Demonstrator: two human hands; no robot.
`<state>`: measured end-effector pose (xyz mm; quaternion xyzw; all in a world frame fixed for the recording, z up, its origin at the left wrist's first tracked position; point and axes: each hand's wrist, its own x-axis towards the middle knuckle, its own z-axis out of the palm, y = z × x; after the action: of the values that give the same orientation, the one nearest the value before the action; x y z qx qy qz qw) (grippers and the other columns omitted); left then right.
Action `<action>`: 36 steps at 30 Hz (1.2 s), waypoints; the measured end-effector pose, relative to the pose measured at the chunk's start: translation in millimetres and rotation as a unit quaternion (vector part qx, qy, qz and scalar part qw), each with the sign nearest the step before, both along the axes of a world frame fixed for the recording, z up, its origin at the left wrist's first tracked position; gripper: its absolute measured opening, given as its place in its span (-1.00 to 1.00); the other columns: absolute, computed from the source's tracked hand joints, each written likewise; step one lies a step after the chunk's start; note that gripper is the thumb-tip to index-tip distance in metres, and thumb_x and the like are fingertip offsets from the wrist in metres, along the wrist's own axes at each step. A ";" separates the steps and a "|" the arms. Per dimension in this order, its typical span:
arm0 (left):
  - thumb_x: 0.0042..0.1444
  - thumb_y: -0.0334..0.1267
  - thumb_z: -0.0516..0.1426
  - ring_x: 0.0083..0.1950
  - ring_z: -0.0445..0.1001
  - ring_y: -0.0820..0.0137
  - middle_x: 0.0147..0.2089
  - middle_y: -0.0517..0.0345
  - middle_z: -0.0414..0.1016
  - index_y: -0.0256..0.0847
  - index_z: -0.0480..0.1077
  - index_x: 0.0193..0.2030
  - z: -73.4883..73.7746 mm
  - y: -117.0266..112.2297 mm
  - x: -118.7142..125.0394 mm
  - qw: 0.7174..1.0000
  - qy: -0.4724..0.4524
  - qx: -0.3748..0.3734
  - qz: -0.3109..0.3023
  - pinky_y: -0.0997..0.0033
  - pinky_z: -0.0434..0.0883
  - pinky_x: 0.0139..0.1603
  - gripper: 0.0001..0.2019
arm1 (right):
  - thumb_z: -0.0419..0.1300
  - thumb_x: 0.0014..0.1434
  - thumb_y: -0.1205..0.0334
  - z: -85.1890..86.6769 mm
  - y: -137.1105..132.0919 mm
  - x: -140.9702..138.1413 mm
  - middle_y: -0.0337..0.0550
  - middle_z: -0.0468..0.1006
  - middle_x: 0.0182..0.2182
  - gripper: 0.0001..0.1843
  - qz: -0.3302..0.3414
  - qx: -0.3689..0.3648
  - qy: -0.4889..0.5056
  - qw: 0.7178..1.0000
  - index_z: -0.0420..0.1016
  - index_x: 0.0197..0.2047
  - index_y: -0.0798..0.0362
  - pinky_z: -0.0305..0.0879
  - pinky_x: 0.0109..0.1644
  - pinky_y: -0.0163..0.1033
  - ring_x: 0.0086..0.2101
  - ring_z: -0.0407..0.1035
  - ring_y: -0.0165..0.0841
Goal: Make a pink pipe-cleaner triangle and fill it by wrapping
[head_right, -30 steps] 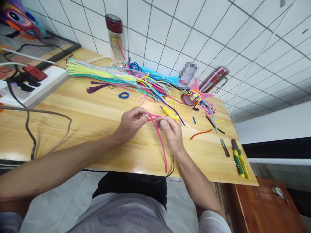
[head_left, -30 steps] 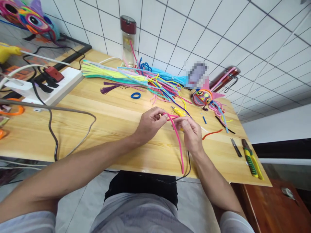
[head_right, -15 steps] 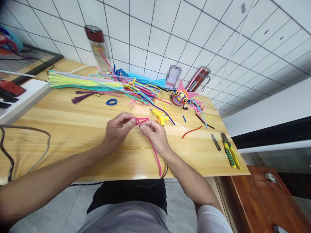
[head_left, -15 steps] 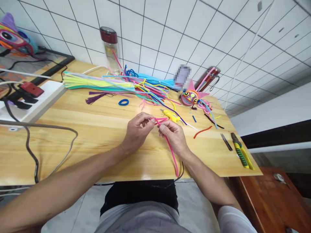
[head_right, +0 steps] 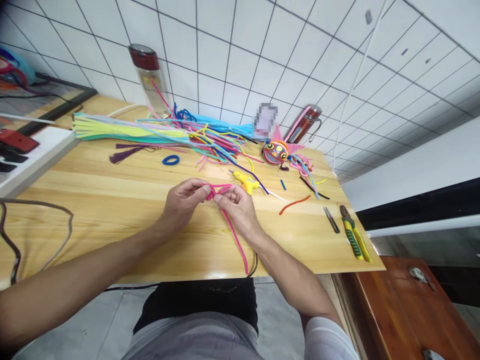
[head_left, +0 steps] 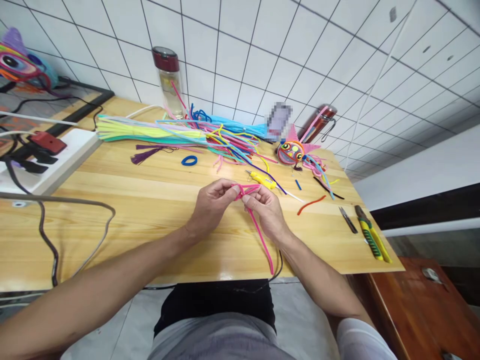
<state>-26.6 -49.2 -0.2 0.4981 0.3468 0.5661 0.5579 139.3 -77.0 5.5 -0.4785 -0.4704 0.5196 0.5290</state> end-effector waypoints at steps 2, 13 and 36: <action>0.08 -0.08 0.40 -0.36 0.46 0.42 -0.40 0.15 0.59 -0.20 0.60 -0.37 0.5 0.0 0.0 1.000 -0.004 -0.009 0.001 0.39 0.49 -0.23 -0.77 | 0.64 0.00 -0.14 -1.4 0.5 -0.2 -0.28 0.62 -0.43 -0.57 0.004 0.001 0.003 1.000 0.71 -0.23 -0.04 0.33 -0.33 -0.28 -0.46 0.34 -0.42; 0.05 -0.04 0.45 -0.33 0.47 0.41 -0.39 0.14 0.60 -0.21 0.62 -0.37 1.1 0.5 0.8 0.998 -0.030 -0.039 -0.028 0.35 0.51 -0.16 -0.73 | 0.56 0.08 -0.21 2.1 -1.9 -2.9 -0.23 0.59 -0.44 -0.59 -0.003 0.034 -0.053 0.998 0.67 -0.33 -0.06 0.42 -0.27 -0.20 -0.44 0.36 -0.35; -0.08 0.12 0.55 -0.26 0.58 0.35 -0.31 0.08 0.70 -0.22 0.69 -0.35 -4.9 6.5 2.4 0.995 -0.043 -0.062 -0.066 0.28 0.59 -0.05 -0.57 | 0.50 0.15 0.01 1.8 -4.1 -0.7 -0.31 0.53 -0.47 -0.73 -0.038 0.075 -0.117 0.989 0.57 -0.34 -0.05 0.39 -0.27 -0.22 -0.44 0.34 -0.38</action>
<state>-24.3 -42.6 -5.2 0.4593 0.3229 0.5262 0.6387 138.6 -81.1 7.2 -0.5124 -0.5487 0.4025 0.5239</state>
